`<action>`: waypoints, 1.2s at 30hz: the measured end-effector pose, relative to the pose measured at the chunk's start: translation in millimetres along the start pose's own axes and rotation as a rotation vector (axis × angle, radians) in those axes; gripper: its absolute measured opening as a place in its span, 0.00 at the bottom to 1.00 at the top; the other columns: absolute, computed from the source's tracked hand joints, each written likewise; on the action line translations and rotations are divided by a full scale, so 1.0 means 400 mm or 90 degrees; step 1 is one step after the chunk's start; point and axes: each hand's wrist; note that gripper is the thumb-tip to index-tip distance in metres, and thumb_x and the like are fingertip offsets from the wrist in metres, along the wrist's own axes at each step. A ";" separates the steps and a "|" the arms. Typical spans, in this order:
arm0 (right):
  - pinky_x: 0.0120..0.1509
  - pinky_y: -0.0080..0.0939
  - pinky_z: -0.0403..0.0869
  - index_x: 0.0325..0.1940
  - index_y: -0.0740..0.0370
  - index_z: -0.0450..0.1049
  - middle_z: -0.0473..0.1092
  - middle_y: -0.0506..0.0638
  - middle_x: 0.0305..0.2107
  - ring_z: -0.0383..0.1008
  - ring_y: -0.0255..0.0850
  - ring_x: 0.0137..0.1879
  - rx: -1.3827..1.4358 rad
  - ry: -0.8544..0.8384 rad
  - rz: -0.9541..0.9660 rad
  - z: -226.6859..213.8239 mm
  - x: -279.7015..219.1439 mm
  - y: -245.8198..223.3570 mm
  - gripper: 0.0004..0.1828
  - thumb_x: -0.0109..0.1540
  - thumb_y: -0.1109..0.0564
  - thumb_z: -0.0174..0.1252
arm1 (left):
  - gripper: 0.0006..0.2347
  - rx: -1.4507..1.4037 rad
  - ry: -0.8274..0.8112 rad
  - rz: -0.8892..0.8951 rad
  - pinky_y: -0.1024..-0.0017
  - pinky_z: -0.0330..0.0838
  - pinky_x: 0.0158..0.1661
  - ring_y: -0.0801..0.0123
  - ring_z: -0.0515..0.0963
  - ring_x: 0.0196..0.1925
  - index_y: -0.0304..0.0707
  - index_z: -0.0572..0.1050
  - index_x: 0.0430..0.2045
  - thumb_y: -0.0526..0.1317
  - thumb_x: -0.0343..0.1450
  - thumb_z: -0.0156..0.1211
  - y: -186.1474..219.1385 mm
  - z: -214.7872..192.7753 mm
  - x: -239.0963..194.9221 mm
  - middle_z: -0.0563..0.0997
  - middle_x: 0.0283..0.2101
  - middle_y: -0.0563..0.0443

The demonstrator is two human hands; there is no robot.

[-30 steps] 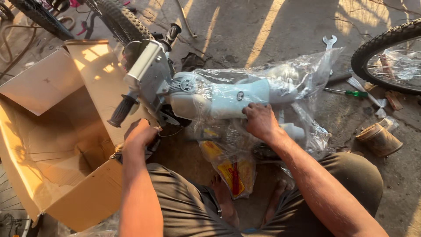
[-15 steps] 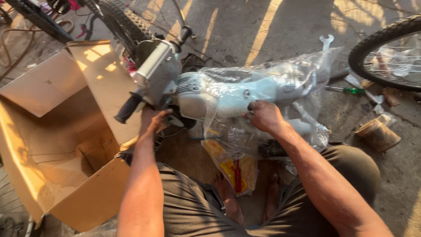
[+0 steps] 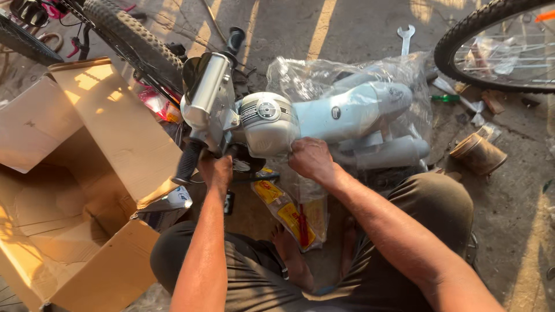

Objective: The person uses a screwdriver to tighten a bolt on the body of a light blue toy scooter. They then remove the plastic wrapping from the scooter's body and handlebars, adjusting the handlebars and inspecting the front of the scooter.

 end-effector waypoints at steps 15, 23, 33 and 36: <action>0.43 0.47 0.76 0.42 0.60 0.82 0.79 0.55 0.32 0.79 0.47 0.36 0.316 -0.321 -0.205 -0.235 -0.067 -0.091 0.19 0.61 0.43 0.61 | 0.16 -0.039 0.068 0.015 0.54 0.70 0.54 0.40 0.79 0.53 0.31 0.74 0.49 0.34 0.66 0.60 0.122 0.068 -0.284 0.82 0.48 0.35; 0.54 0.48 0.75 0.51 0.57 0.80 0.79 0.53 0.43 0.79 0.47 0.48 0.136 -0.494 -0.048 -0.345 0.011 -0.045 0.26 0.60 0.36 0.61 | 0.11 -0.293 0.020 -0.100 0.62 0.67 0.43 0.57 0.75 0.40 0.22 0.73 0.39 0.35 0.71 0.61 -0.015 0.119 -0.303 0.78 0.40 0.33; 0.53 0.47 0.80 0.53 0.57 0.80 0.78 0.55 0.47 0.79 0.47 0.50 0.120 -0.077 0.041 -0.247 0.401 0.129 0.15 0.63 0.54 0.62 | 0.25 0.159 -0.244 -0.064 0.54 0.75 0.48 0.43 0.80 0.53 0.38 0.73 0.52 0.49 0.62 0.68 0.081 0.140 -0.372 0.82 0.48 0.35; 0.55 0.47 0.75 0.62 0.55 0.73 0.71 0.56 0.56 0.74 0.51 0.54 0.198 -0.146 0.039 -0.160 0.491 0.160 0.31 0.52 0.63 0.58 | 0.26 0.098 -0.263 -0.038 0.56 0.75 0.49 0.46 0.81 0.54 0.38 0.75 0.50 0.50 0.61 0.70 0.053 0.146 -0.341 0.83 0.48 0.36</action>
Point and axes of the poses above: each hand's wrist, its own x-axis towards the middle knuckle, its own z-axis out of the palm, y = z × x
